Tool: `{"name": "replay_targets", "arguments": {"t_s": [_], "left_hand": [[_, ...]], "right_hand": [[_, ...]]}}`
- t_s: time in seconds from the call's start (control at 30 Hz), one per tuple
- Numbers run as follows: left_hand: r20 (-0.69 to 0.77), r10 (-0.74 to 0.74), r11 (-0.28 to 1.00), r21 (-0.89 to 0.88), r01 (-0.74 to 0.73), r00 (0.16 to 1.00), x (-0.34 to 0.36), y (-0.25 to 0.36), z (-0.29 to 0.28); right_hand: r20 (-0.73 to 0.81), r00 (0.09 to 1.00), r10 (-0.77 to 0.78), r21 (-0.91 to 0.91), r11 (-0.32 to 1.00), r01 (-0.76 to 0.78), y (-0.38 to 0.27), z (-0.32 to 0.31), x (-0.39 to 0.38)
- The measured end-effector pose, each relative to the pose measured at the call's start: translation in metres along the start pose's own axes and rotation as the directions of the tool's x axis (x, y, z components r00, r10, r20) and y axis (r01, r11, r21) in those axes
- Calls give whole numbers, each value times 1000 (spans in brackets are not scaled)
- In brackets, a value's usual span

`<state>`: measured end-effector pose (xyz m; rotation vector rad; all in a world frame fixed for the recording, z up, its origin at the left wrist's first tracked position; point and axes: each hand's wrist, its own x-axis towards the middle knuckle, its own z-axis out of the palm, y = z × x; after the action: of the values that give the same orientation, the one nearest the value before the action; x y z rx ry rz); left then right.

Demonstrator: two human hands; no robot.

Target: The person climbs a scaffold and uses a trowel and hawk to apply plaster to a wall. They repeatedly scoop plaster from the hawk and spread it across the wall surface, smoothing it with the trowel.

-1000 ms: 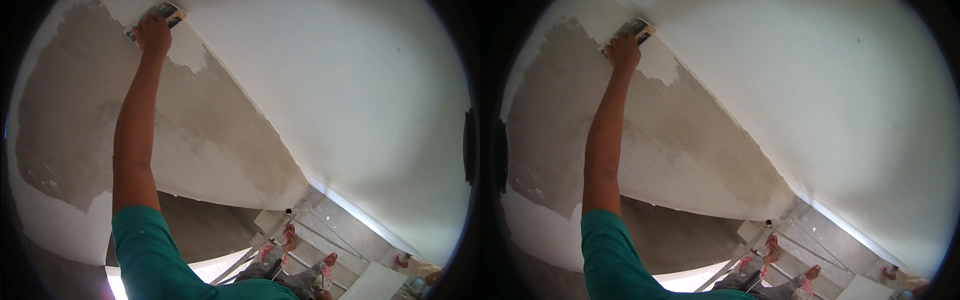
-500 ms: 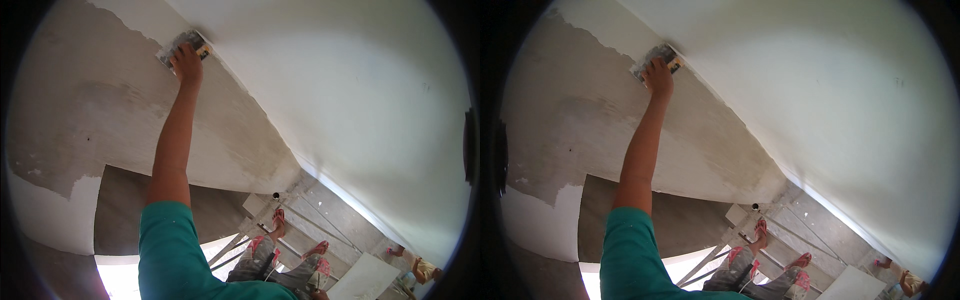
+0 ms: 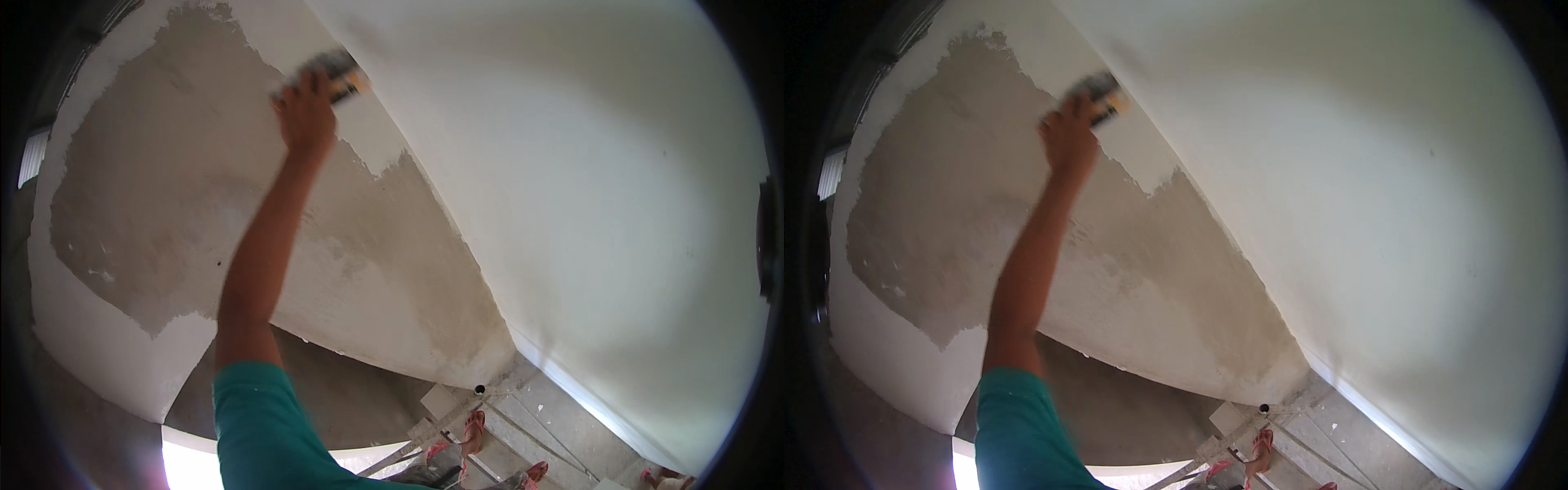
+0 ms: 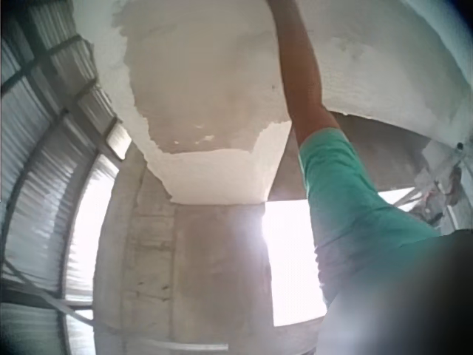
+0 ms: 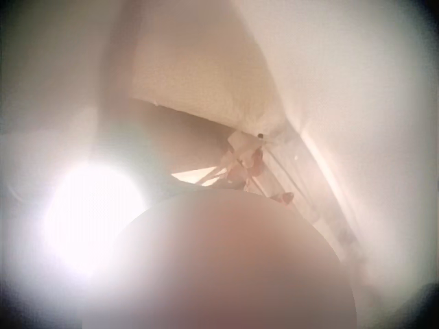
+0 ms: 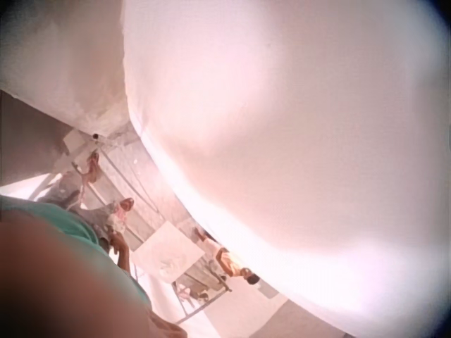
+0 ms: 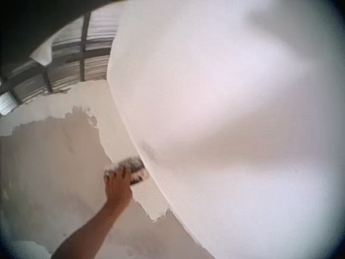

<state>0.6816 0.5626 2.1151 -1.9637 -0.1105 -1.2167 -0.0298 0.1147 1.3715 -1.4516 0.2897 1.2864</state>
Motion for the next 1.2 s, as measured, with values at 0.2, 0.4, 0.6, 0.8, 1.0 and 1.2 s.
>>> {"name": "replay_targets", "arguments": {"t_s": [0.2, 0.4, 0.6, 0.8, 1.0, 1.2], "left_hand": [[-284, -30, 977, 196, 89, 958, 161, -85, -11], [-167, -25, 916, 390, 90, 986, 207, -129, 16], [-116, -29, 922, 380, 72, 993, 223, -118, 10], [43, 21, 947, 320, -33, 999, 151, -54, 12], [53, 19, 982, 185, -29, 998, 47, 24, 28], [210, 44, 994, 88, -64, 977, -51, 97, 45]], "right_hand": [[-99, 988, 120, 268, 959, -89, -100, 25, -18], [-45, 882, -468, -474, 788, 394, -39, 36, 22], [-89, 989, 121, 301, 950, -89, -110, 45, -24], [-88, 995, 42, 379, 925, -6, -152, 26, -63], [-114, 992, -51, 625, 772, 112, -125, 14, -78], [-115, 986, 121, 517, 855, -45, -108, -2, -91]]}}
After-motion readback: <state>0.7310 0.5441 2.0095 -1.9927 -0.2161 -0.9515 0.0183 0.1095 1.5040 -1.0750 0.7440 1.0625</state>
